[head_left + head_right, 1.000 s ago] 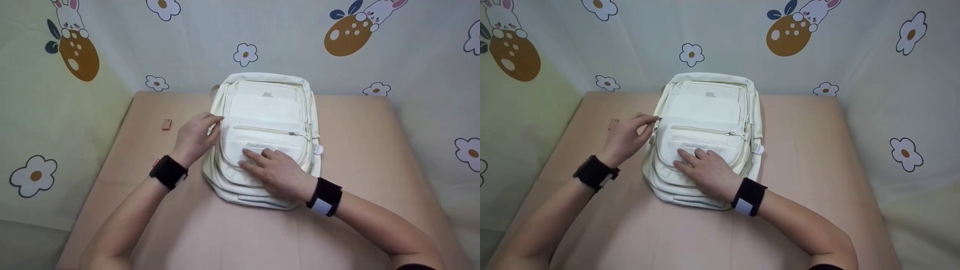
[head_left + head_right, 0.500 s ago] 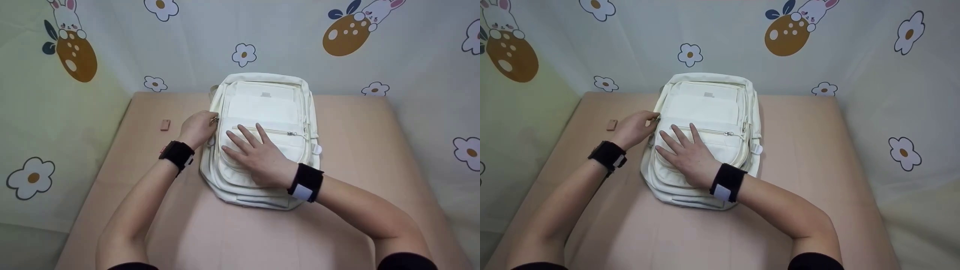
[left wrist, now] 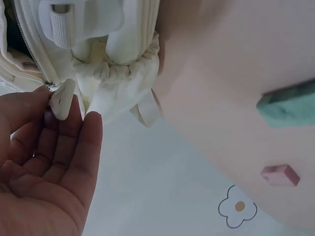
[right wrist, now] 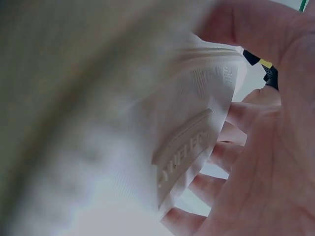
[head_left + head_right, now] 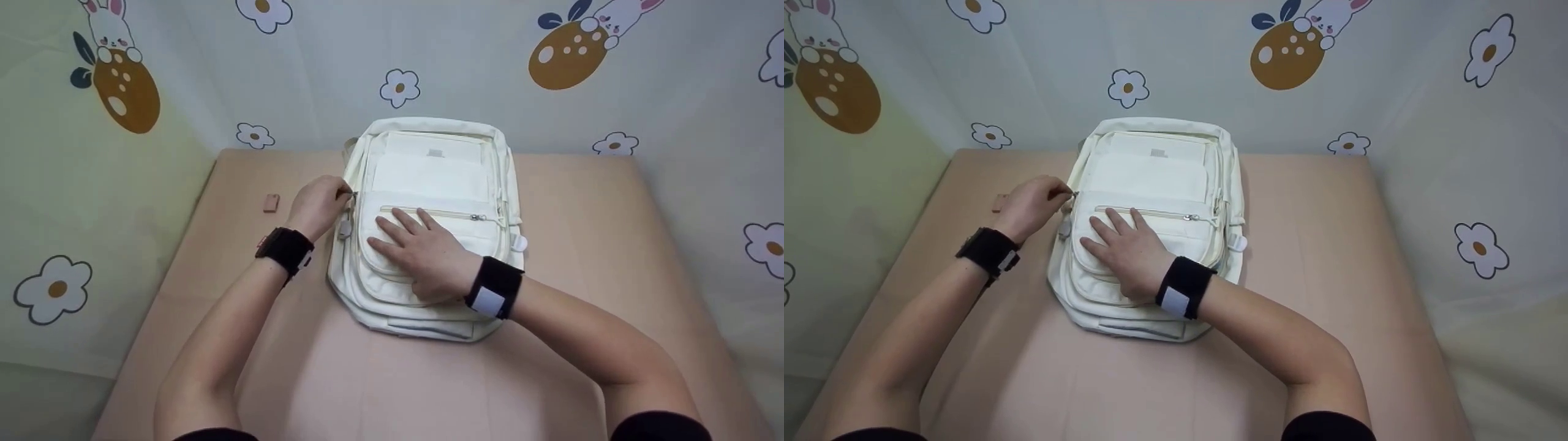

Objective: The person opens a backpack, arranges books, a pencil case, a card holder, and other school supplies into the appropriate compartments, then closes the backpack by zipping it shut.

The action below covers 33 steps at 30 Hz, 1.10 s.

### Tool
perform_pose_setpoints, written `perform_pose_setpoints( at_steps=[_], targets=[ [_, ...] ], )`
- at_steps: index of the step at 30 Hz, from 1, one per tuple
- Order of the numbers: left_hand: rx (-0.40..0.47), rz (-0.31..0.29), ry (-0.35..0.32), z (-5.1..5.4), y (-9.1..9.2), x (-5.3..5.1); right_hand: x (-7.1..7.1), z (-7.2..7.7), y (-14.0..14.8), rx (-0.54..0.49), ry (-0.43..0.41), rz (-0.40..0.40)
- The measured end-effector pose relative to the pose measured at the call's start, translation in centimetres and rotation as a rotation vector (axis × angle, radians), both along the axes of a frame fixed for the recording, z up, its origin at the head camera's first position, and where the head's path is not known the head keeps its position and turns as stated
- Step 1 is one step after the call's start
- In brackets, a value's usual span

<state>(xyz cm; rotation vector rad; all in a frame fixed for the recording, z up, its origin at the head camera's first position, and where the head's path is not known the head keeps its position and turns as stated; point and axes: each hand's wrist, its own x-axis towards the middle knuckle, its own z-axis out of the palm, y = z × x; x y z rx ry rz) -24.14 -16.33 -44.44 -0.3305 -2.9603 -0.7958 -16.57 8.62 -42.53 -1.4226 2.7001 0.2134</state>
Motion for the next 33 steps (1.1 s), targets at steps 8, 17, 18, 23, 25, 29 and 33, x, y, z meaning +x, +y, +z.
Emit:
perform_pose_setpoints(
  at_steps=[8, 17, 18, 23, 25, 29, 33],
  targets=[
    [-0.067, -0.029, 0.093, 0.0, 0.0, 0.4, 0.1, 0.0, -0.1, 0.012, -0.002, -0.002],
    [-0.125, -0.064, 0.133, 0.3, 0.1, 2.6, 0.1, 0.0, -0.1, 0.010, -0.002, -0.009],
    [-0.130, -0.071, 0.137, 0.3, 0.1, 3.0, 0.2, 0.0, -0.1, 0.013, -0.003, -0.009],
    [-0.176, -0.100, 0.157, 0.4, 0.2, 4.5, 0.2, 0.0, -0.1, 0.005, 0.001, -0.007],
    [-0.191, -0.108, 0.162, 0.5, 0.2, 5.0, 0.2, -0.1, -0.1, 0.000, 0.005, -0.004],
    [-0.196, -0.124, 0.180, 0.4, 0.3, 5.7, 0.2, -0.1, 0.0, -0.014, 0.004, -0.002],
    [-0.182, -0.118, 0.182, 0.2, 0.4, 5.8, 0.2, -0.2, 0.0, -0.023, -0.007, -0.002]
  ],
)
